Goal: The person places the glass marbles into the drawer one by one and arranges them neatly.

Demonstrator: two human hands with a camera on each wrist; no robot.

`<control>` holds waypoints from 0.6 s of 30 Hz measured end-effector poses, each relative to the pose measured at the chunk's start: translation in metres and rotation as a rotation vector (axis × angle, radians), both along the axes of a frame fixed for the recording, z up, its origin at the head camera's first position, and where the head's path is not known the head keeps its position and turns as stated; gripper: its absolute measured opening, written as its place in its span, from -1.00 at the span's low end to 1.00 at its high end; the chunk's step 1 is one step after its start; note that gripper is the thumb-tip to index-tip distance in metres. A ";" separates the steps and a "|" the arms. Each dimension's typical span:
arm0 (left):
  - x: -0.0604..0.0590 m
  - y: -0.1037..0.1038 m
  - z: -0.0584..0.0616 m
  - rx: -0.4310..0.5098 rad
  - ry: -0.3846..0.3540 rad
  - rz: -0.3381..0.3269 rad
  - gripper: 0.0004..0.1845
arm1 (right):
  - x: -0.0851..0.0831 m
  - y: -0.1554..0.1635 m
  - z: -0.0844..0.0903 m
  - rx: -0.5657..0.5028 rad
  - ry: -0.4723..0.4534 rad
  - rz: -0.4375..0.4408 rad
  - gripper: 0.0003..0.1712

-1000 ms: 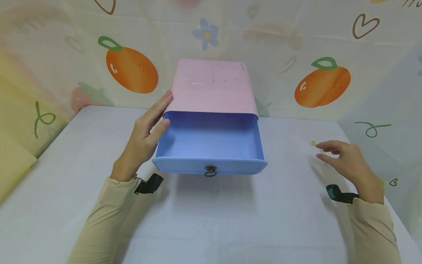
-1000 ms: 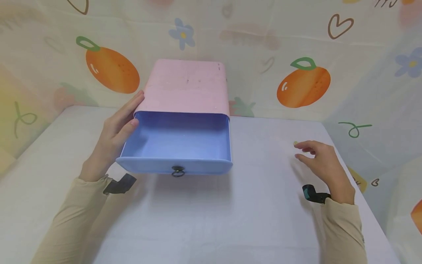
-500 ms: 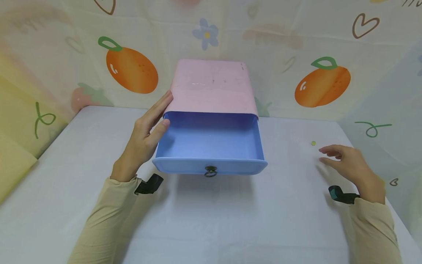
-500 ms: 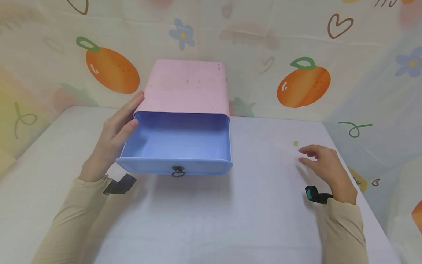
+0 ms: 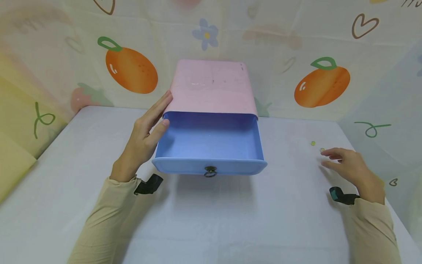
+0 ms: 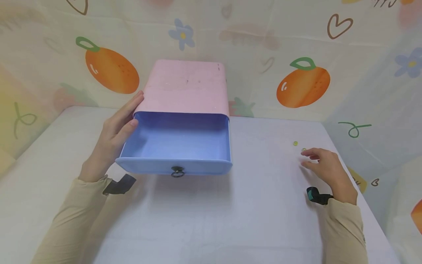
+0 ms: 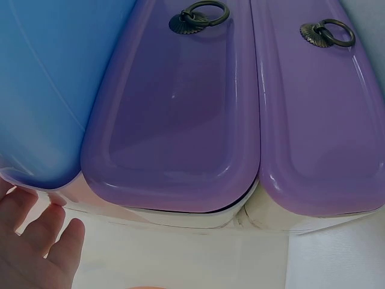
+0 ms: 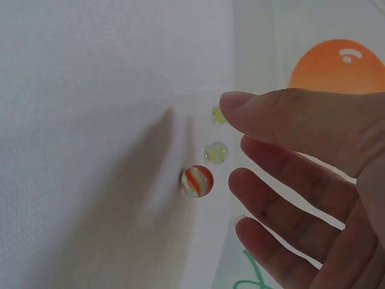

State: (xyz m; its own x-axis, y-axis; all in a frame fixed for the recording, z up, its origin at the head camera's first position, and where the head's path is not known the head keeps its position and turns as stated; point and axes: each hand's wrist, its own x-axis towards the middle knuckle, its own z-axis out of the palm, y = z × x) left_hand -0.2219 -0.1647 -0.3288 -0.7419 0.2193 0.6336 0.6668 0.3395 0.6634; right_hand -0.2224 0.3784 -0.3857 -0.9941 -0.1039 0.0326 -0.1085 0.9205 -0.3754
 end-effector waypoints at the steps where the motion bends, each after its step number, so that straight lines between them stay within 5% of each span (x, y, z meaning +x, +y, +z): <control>1: 0.000 0.000 0.000 -0.001 -0.001 0.001 -0.43 | 0.000 0.001 0.000 0.000 -0.014 -0.002 -0.59; 18: 0.001 0.001 0.001 0.001 -0.011 0.004 -0.44 | -0.001 0.010 -0.005 0.010 -0.182 -0.085 -0.52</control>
